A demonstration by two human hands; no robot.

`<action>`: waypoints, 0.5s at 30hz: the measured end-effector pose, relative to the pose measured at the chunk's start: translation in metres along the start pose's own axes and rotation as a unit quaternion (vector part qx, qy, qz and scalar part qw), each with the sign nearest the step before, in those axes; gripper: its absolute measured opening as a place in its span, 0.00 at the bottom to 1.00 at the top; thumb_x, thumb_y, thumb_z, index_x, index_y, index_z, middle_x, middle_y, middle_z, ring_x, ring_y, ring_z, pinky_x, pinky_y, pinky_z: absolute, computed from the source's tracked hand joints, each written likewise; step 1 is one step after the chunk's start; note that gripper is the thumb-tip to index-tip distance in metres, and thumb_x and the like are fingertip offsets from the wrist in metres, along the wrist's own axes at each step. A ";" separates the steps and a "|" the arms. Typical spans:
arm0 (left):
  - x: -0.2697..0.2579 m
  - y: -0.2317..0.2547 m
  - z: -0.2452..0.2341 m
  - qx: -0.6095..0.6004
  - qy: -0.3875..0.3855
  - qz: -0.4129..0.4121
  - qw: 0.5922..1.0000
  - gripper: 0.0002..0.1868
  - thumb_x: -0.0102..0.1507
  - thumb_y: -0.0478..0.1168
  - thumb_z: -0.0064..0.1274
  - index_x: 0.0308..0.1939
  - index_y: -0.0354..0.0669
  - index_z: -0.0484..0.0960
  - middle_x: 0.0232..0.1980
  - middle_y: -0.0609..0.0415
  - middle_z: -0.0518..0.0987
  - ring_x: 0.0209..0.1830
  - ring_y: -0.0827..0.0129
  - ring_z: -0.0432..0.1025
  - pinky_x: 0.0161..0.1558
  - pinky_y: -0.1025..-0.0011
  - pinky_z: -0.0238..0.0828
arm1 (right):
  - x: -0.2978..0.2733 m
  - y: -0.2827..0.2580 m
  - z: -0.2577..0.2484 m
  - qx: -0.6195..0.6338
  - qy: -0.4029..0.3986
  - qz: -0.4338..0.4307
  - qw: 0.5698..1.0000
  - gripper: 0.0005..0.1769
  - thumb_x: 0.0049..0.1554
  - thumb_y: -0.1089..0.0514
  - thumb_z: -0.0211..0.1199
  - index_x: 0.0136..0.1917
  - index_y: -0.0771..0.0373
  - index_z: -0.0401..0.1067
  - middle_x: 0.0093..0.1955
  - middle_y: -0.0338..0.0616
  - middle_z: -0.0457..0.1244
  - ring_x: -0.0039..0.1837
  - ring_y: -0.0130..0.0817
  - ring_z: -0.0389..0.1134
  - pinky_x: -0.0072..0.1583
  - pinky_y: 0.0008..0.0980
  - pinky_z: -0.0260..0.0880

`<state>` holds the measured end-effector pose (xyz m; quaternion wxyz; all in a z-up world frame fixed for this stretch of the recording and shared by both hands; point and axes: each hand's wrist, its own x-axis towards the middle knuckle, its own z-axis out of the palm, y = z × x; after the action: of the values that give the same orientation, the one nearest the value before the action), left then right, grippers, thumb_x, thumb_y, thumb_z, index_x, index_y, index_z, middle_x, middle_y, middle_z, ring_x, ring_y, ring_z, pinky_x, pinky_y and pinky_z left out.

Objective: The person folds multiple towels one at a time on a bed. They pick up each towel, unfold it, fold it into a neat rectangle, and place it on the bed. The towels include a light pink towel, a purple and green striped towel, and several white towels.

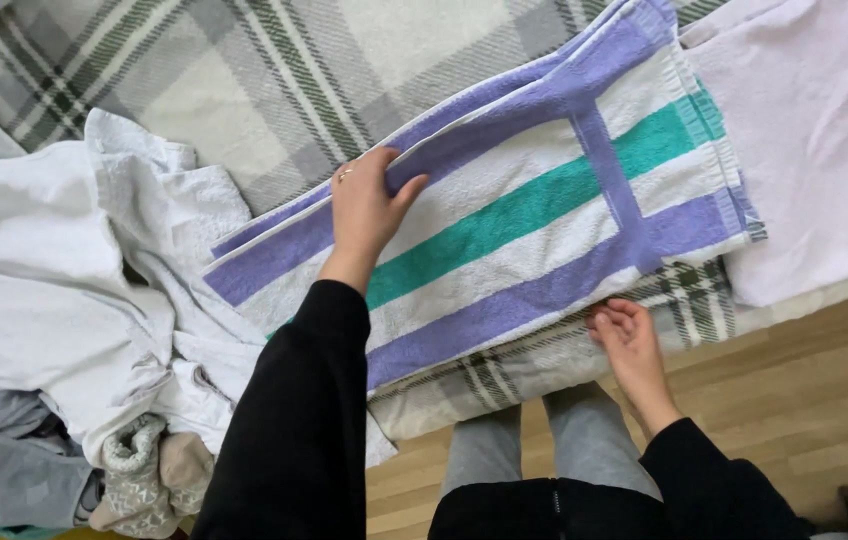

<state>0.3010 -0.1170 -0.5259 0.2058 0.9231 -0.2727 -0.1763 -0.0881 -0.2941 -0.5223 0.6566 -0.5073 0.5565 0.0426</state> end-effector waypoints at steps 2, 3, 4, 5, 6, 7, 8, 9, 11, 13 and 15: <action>0.023 0.017 0.027 0.005 -0.009 0.010 1.000 0.20 0.61 0.59 0.63 0.48 0.54 0.80 0.44 0.58 0.82 0.51 0.60 0.77 0.63 0.56 0.60 | 0.003 -0.017 0.014 0.039 -0.003 0.038 0.998 0.28 0.66 0.59 0.58 0.73 0.70 0.51 0.66 0.61 0.60 0.66 0.46 0.65 0.66 0.43 0.67; 0.034 0.026 0.040 0.009 -0.014 0.015 1.000 0.16 0.63 0.58 0.61 0.45 0.57 0.79 0.42 0.62 0.81 0.51 0.63 0.77 0.64 0.56 0.60 | 0.005 -0.026 0.020 0.074 -0.012 0.075 0.994 0.33 0.66 0.57 0.59 0.75 0.72 0.48 0.68 0.64 0.59 0.69 0.52 0.63 0.70 0.51 0.64; 0.042 0.033 0.034 0.010 -0.017 0.018 1.000 0.16 0.63 0.58 0.61 0.45 0.57 0.79 0.42 0.62 0.81 0.51 0.63 0.77 0.64 0.56 0.60 | 0.005 -0.038 0.026 0.078 -0.009 0.076 0.994 0.33 0.66 0.57 0.59 0.75 0.72 0.48 0.68 0.64 0.59 0.69 0.52 0.63 0.70 0.51 0.64; 0.051 0.040 0.028 0.034 0.018 0.023 0.999 0.12 0.63 0.54 0.62 0.43 0.57 0.80 0.41 0.61 0.80 0.48 0.60 0.77 0.57 0.55 0.63 | 0.005 -0.051 0.031 0.091 -0.010 0.099 0.991 0.34 0.65 0.54 0.59 0.76 0.71 0.48 0.70 0.63 0.58 0.72 0.54 0.61 0.71 0.54 0.61; 0.059 0.047 0.022 0.056 0.053 0.028 0.997 0.09 0.63 0.50 0.62 0.41 0.57 0.80 0.40 0.60 0.79 0.46 0.57 0.76 0.51 0.53 0.66 | 0.004 -0.064 0.036 0.103 -0.010 0.123 0.987 0.36 0.65 0.52 0.59 0.78 0.69 0.49 0.72 0.63 0.57 0.74 0.57 0.59 0.73 0.58 0.58; 0.059 0.046 0.026 0.057 0.050 0.032 0.997 0.09 0.63 0.50 0.62 0.41 0.57 0.80 0.40 0.60 0.79 0.46 0.57 0.76 0.51 0.53 0.66 | 0.013 -0.042 0.031 0.107 -0.007 0.124 0.987 0.36 0.65 0.52 0.59 0.78 0.69 0.49 0.72 0.63 0.57 0.74 0.57 0.59 0.73 0.58 0.58; 0.060 0.045 0.029 0.056 0.048 0.017 0.997 0.10 0.62 0.48 0.64 0.41 0.54 0.80 0.45 0.58 0.77 0.49 0.54 0.75 0.50 0.52 0.69 | 0.024 -0.020 0.028 0.126 -0.003 0.137 0.983 0.38 0.64 0.52 0.61 0.78 0.69 0.48 0.74 0.64 0.54 0.76 0.58 0.57 0.75 0.60 0.54; 0.061 0.044 0.031 0.055 0.047 0.001 0.997 0.11 0.60 0.46 0.66 0.42 0.52 0.80 0.49 0.55 0.76 0.53 0.51 0.73 0.49 0.51 0.72 | 0.035 0.002 0.024 0.144 0.002 0.150 0.978 0.39 0.64 0.51 0.63 0.78 0.69 0.48 0.75 0.64 0.52 0.78 0.60 0.54 0.76 0.63 0.50; 0.065 0.050 0.032 0.034 0.026 -0.019 0.999 0.20 0.60 0.51 0.67 0.47 0.51 0.76 0.49 0.52 0.76 0.53 0.49 0.74 0.51 0.49 0.72 | 0.039 0.009 0.026 0.170 0.001 0.159 0.973 0.38 0.63 0.52 0.64 0.78 0.66 0.51 0.74 0.59 0.55 0.77 0.55 0.56 0.76 0.60 0.51; 0.069 0.055 0.032 0.011 0.002 -0.041 0.999 0.28 0.59 0.57 0.68 0.52 0.50 0.72 0.49 0.49 0.76 0.53 0.47 0.75 0.53 0.47 0.71 | 0.039 0.012 0.028 0.192 0.003 0.170 0.966 0.36 0.63 0.52 0.65 0.77 0.64 0.54 0.72 0.54 0.57 0.76 0.50 0.58 0.76 0.58 0.52; 0.072 0.057 0.028 0.016 -0.153 -0.083 0.985 0.35 0.57 0.72 0.63 0.52 0.53 0.71 0.47 0.51 0.82 0.53 0.50 0.78 0.55 0.54 0.66 | 0.036 0.009 0.031 0.209 -0.031 0.188 0.959 0.35 0.61 0.52 0.65 0.78 0.59 0.58 0.76 0.47 0.58 0.76 0.45 0.58 0.76 0.56 0.51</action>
<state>0.3210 -0.2106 -0.5383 0.1315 0.9077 -0.2264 -0.3278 -0.0587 -0.2858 -0.5598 0.7450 -0.2431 0.6180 0.0633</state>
